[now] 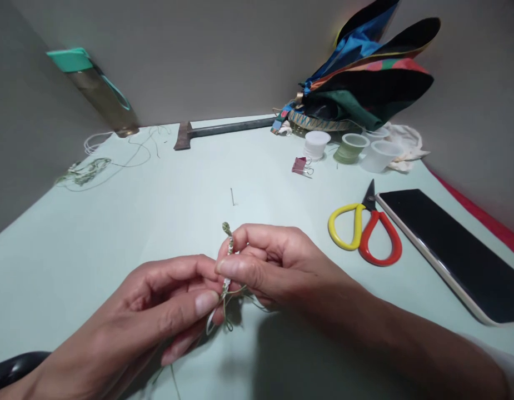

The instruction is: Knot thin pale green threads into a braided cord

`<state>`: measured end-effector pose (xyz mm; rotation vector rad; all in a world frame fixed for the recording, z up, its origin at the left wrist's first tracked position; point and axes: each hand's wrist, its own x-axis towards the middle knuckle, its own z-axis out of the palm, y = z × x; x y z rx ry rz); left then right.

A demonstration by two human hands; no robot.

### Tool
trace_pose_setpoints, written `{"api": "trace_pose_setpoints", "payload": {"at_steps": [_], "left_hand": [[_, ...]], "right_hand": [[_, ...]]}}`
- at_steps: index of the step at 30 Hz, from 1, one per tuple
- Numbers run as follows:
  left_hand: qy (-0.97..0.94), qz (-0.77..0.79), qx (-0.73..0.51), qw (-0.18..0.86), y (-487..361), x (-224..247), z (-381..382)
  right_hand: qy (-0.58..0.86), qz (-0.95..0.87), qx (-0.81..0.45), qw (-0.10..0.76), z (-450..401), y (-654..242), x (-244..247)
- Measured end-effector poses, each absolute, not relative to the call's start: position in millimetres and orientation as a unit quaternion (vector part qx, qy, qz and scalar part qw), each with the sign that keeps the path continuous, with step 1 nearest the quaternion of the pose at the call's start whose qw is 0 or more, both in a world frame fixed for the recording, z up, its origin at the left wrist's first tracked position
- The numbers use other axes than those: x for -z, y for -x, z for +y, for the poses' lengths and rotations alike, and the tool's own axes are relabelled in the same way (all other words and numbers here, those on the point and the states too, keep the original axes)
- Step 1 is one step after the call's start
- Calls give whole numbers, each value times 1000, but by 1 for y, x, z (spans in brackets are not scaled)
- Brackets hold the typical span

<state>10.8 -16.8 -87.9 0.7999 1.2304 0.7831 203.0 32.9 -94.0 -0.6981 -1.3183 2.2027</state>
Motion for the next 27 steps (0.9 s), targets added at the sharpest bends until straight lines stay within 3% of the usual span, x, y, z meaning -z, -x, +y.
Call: {"api": "trace_pose_setpoints", "payload": {"at_steps": [13,27], "left_hand": [[-330,554,-356,677,-12,86,-14],[-340,546,-349,681,4,92,-28]], "right_hand": [[336,-606,-699,178,40,-209,89],[315,-668,-631,237,27,-208,87]]}}
